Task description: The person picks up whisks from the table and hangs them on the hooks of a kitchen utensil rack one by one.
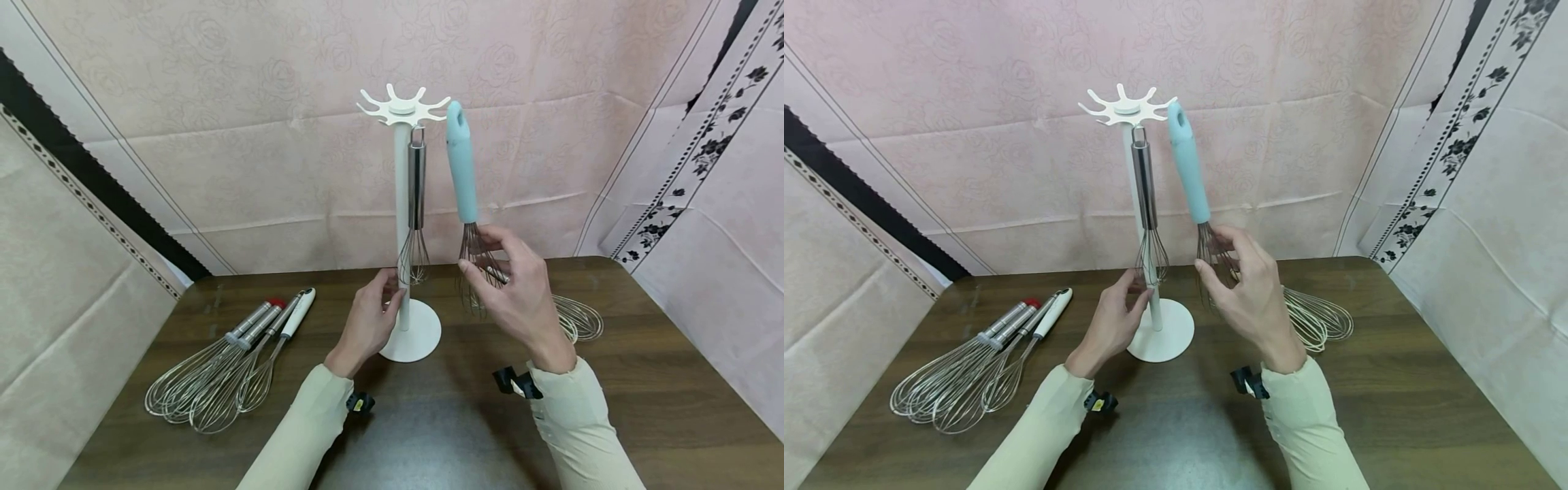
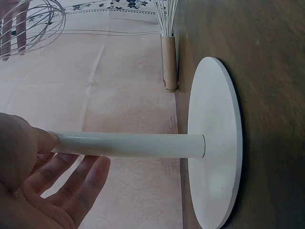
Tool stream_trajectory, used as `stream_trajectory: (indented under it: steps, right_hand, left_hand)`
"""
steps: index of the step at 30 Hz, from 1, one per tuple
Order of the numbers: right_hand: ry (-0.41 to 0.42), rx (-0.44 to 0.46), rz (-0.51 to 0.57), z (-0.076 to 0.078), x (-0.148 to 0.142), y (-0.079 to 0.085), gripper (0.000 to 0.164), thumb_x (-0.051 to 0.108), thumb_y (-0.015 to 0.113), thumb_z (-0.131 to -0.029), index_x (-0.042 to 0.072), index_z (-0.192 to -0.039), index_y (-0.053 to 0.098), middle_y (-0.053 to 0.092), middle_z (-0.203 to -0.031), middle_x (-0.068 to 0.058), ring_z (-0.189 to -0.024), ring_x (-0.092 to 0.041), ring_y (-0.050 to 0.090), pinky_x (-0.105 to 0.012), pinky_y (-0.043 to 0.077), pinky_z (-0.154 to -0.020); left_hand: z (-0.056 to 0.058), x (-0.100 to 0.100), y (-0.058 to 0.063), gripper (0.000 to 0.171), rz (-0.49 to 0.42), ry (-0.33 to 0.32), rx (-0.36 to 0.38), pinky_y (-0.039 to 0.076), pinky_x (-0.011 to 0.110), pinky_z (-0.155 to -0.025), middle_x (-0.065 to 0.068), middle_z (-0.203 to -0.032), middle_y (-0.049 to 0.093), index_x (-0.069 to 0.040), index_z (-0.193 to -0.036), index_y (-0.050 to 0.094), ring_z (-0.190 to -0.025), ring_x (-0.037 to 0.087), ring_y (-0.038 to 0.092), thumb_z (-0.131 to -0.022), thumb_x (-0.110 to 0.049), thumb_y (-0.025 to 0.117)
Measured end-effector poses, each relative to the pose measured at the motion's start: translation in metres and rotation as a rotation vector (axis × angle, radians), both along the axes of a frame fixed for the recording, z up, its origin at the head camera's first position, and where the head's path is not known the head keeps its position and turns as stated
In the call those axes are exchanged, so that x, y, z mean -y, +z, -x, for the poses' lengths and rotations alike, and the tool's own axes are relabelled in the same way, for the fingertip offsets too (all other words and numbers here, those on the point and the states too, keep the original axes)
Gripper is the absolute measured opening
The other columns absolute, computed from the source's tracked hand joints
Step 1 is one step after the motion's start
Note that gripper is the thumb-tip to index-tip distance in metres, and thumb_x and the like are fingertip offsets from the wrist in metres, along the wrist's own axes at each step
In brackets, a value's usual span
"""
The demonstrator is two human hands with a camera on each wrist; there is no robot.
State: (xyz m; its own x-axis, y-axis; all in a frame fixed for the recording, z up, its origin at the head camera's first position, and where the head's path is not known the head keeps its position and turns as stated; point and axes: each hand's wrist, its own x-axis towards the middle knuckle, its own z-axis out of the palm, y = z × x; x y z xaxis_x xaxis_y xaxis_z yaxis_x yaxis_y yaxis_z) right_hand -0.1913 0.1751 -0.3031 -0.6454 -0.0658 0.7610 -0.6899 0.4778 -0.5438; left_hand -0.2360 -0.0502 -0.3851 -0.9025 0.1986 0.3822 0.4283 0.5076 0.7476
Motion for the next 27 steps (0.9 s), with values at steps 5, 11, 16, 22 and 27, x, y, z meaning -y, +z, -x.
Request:
stream_trajectory:
  steps: [5,11,16,22,27]
  right_hand:
    - [0.014,-0.001,-0.001,0.0,0.001,0.0,0.048,0.002,0.077,-0.088,0.003,-0.134,0.062,0.071,-0.115,-0.014,-0.1,-0.021,0.068,-0.022,0.06,-0.084]
    - [-0.006,0.018,-0.04,0.001,0.005,-0.001,0.05,0.009,0.077,-0.091,0.01,-0.139,0.06,0.07,-0.12,-0.01,-0.107,-0.022,0.069,-0.039,0.061,-0.086]
    - [-0.007,0.026,-0.061,0.003,0.011,-0.004,0.055,0.01,0.077,-0.091,0.011,-0.143,0.057,0.068,-0.125,-0.012,-0.109,-0.026,0.069,-0.042,0.06,-0.09]
    - [-0.039,-0.004,-0.112,0.002,0.019,-0.006,0.065,0.013,0.078,-0.09,0.012,-0.149,0.052,0.065,-0.134,-0.014,-0.115,-0.028,0.066,-0.045,0.053,-0.098]
    - [-0.032,-0.022,-0.131,0.0,0.024,-0.007,0.071,0.013,0.081,-0.088,0.011,-0.151,0.049,0.065,-0.128,-0.014,-0.114,-0.027,0.065,-0.045,0.051,-0.098]
  left_hand:
    - [0.0,-0.001,0.0,0.028,0.011,0.012,-0.005,0.06,0.04,-0.083,0.004,-0.117,0.069,-0.013,-0.131,0.058,-0.106,0.02,0.069,-0.104,-0.016,0.06]
    - [0.0,-0.001,0.0,0.028,0.007,0.006,0.005,0.061,0.04,-0.084,0.004,-0.118,0.069,-0.013,-0.131,0.057,-0.106,0.021,0.069,-0.103,-0.014,0.06]
    - [-0.001,0.0,0.001,0.028,0.001,-0.005,0.001,0.062,0.04,-0.085,0.006,-0.118,0.069,-0.011,-0.131,0.057,-0.105,0.021,0.069,-0.103,-0.012,0.06]
    - [-0.001,0.0,0.0,0.028,0.011,0.003,-0.009,0.061,0.041,-0.085,0.004,-0.117,0.069,-0.012,-0.131,0.057,-0.106,0.021,0.07,-0.103,-0.014,0.06]
    - [0.0,0.0,-0.001,0.029,0.012,0.001,-0.003,0.061,0.043,-0.085,0.005,-0.119,0.069,-0.012,-0.132,0.057,-0.107,0.022,0.07,-0.103,-0.013,0.06]
